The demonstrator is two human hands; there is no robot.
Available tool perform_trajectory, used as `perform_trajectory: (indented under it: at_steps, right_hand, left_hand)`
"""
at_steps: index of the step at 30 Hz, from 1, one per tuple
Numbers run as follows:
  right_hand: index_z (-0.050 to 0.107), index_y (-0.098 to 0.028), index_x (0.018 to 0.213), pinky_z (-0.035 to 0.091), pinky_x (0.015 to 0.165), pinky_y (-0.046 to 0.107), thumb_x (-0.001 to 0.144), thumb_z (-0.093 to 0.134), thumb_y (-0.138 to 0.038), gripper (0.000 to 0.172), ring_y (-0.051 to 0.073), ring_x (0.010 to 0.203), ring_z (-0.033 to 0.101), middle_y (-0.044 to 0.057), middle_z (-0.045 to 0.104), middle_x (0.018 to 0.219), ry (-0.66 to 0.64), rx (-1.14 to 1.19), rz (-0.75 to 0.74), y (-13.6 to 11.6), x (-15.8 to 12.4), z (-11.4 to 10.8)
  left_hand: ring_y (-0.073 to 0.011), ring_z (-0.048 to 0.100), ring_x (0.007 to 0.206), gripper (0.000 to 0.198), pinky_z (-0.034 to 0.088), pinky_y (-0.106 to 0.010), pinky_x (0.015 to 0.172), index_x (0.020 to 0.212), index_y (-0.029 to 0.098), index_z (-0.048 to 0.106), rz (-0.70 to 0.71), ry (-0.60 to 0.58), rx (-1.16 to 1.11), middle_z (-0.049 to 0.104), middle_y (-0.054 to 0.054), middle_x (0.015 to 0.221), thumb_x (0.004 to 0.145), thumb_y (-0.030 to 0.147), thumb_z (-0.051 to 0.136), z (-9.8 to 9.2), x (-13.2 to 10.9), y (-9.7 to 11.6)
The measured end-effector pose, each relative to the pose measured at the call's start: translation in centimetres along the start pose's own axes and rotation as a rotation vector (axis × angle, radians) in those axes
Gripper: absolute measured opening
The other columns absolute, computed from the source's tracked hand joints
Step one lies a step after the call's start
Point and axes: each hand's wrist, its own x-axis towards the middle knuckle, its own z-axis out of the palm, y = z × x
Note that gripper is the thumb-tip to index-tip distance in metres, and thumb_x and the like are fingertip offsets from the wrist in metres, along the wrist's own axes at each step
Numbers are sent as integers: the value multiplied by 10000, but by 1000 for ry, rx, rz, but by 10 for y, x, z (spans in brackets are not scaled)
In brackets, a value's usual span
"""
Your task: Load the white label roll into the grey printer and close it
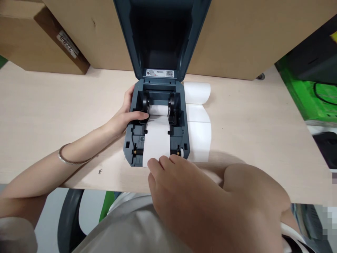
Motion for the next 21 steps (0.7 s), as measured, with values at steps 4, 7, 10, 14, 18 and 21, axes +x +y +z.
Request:
perform_trajectory:
  at_steps: [4, 7, 10, 14, 18, 21]
  right_hand:
    - [792, -299, 974, 552, 742, 413, 924, 659, -331, 146, 256, 799, 625, 80, 715, 874, -93, 6, -16, 0, -6, 2]
    - [806, -300, 1068, 520, 616, 407, 927, 657, -357, 213, 244, 723, 630, 79, 737, 875, -93, 25, 12, -4, -15, 2]
    - [776, -291, 1269, 537, 585, 409, 965, 596, -431, 380, 267, 846, 713, 97, 791, 1042, -78, -9, 11, -9, -25, 7]
    - [663, -180, 1466, 574, 631, 391, 1053, 461, -530, 578, 279, 1007, 751, 150, 772, 1275, -84, -69, -20, -14, -33, 14]
    - [629, -161, 1494, 554, 613, 350, 1091, 423, -517, 576, 249, 982, 757, 158, 770, 1289, -88, -91, -19, -17, -35, 14]
    - [620, -160, 1500, 530, 576, 334, 1098, 417, -505, 568, 227, 918, 753, 164, 779, 1259, -80, -103, -34, -18, -35, 13]
  left_hand:
    - [-384, 55, 1721, 1046, 126, -573, 1438, 1559, 411, 347, 39, 40, 57, 248, 31, 1795, 706, 454, 950, -6, 7, 3]
    - [-340, -114, 1729, 1064, -4, -530, 1451, 1614, 435, 283, 208, 52, 164, 138, 133, 1829, 764, 539, 914, -18, 20, 15]
    - [-314, -65, 1738, 960, 31, -560, 1456, 1626, 510, 292, 379, -3, 273, 196, 220, 1798, 832, 594, 824, -40, 37, 23]
    - [-269, 193, 1719, 807, 341, -604, 1390, 1623, 625, 256, 519, -152, 422, 289, 225, 1758, 912, 645, 640, -73, 64, 23]
    - [-261, 298, 1687, 744, 518, -520, 1288, 1651, 537, 297, 575, -128, 480, 326, 179, 1754, 968, 707, 538, -83, 100, 31]
    - [-222, 372, 1658, 707, 524, -487, 1285, 1641, 503, 335, 573, -79, 500, 376, 176, 1738, 1019, 823, 226, -70, 127, 51]
